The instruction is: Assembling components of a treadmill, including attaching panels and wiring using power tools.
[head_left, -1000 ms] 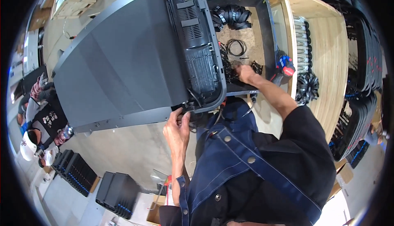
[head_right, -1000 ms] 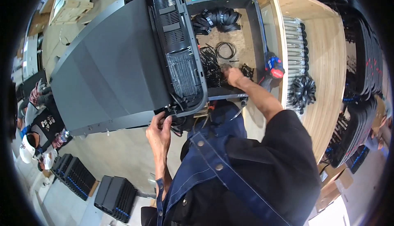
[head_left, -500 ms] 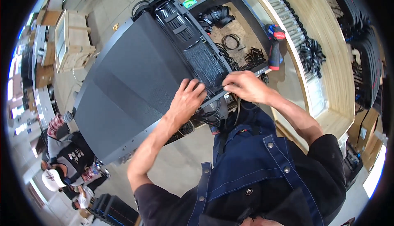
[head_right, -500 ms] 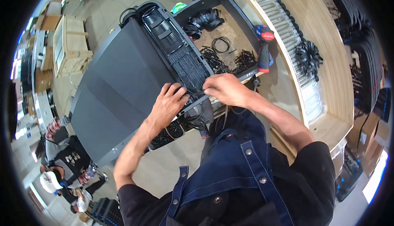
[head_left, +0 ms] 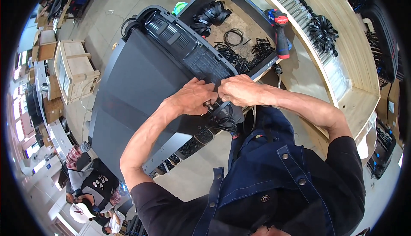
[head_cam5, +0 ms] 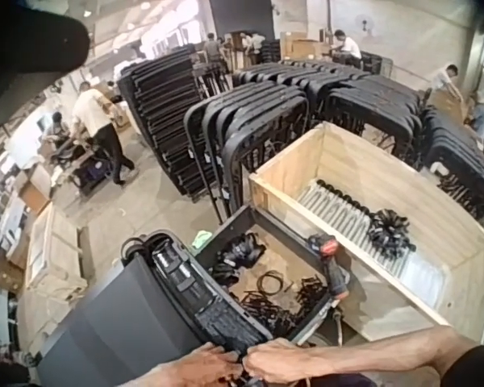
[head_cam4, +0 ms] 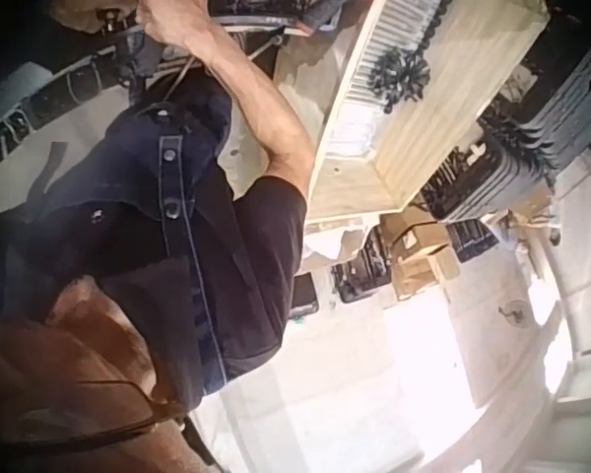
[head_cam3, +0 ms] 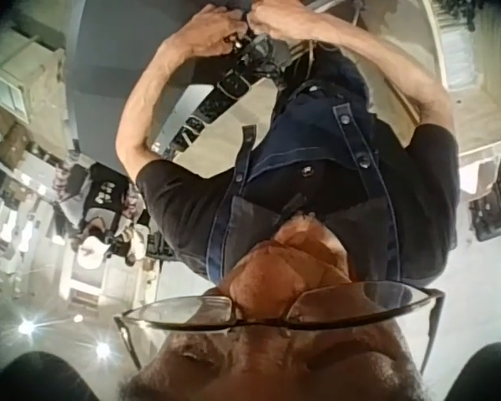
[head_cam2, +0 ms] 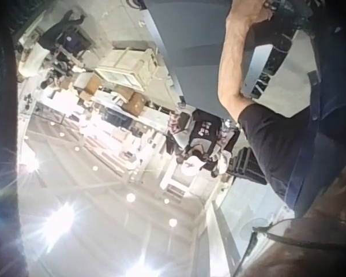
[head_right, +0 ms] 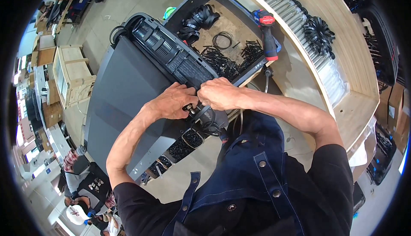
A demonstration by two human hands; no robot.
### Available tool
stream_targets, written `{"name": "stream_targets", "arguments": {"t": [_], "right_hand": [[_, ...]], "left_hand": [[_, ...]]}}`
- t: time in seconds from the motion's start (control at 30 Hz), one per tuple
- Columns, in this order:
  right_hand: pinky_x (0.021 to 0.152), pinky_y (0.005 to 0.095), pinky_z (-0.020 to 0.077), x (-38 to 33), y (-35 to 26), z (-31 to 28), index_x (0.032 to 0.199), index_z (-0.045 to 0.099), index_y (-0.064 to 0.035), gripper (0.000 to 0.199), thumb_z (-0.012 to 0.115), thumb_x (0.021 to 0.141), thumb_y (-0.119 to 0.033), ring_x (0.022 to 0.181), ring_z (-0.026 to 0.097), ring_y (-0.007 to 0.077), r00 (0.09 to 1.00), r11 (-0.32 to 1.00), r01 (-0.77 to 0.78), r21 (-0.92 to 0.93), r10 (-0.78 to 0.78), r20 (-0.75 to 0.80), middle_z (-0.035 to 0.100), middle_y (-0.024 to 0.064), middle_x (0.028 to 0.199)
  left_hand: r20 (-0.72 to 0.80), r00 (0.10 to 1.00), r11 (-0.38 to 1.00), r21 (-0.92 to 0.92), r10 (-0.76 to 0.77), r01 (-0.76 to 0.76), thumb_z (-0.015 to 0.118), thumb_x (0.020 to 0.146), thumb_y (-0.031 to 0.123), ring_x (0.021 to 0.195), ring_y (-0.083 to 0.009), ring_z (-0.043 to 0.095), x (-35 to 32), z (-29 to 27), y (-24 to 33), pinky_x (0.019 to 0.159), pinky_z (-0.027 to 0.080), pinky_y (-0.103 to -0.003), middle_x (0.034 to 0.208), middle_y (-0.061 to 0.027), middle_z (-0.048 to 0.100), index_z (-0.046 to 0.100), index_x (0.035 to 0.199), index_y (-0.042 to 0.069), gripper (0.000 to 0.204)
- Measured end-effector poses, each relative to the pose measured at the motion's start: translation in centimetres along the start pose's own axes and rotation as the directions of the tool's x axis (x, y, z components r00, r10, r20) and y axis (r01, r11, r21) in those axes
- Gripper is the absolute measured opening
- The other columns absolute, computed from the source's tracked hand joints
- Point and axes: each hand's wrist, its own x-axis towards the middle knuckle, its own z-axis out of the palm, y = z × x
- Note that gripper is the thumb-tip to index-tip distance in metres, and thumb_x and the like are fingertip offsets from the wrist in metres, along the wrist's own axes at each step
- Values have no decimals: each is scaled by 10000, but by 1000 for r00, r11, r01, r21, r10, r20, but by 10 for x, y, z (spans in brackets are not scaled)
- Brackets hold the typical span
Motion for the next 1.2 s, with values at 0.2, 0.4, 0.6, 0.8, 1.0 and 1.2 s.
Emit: {"name": "stream_targets", "arguments": {"t": [0.2,0.4,0.6,0.8,1.0,1.2], "right_hand": [[698,505,526,3,-8,7,852,698,-19,135,676,719,-17,874,682,395,1000,1000,-15,1,15,7,694,172,901],[672,458,557,-17,-27,31,953,626,29,232,675,734,-27,821,669,363,988,986,7,-164,-32,-151,581,183,961],[630,436,558,-37,-18,43,1027,595,41,245,636,811,-64,777,664,342,943,967,148,-207,-201,-266,515,176,961],[786,382,531,-69,71,-23,1176,624,-30,341,706,859,-125,915,650,279,248,922,-229,311,365,-898,643,146,1011],[787,347,529,-72,258,-66,1156,625,-4,473,766,745,-191,817,649,187,277,859,-193,473,511,-814,690,89,916],[673,299,501,-108,169,-66,1155,641,-6,407,723,768,-104,722,618,155,279,839,-191,510,544,-791,671,57,895]], "left_hand": [[119,992,996,-85,31,-20,752,731,201,1062,-276,552,7,-3,-11,965,381,-418,1037,-66,572,696,1053,140,332],[199,980,996,-84,9,8,753,792,289,1060,-270,556,11,-11,-5,949,373,-404,1036,-68,580,720,1090,147,332],[101,995,999,-51,4,1,714,836,311,1007,-276,573,16,-6,-4,892,377,-408,1002,-75,588,741,976,184,192],[99,991,991,-89,-93,102,709,819,305,1016,-265,573,-2,0,0,887,369,-403,979,-64,585,741,883,194,132],[142,989,995,-91,-32,45,720,839,314,1041,-261,560,25,-16,-3,927,366,-411,991,-55,585,747,928,175,167],[194,975,979,-145,-111,141,732,838,297,1060,-260,545,12,-11,2,948,355,-400,998,-54,584,757,944,167,170]]}}
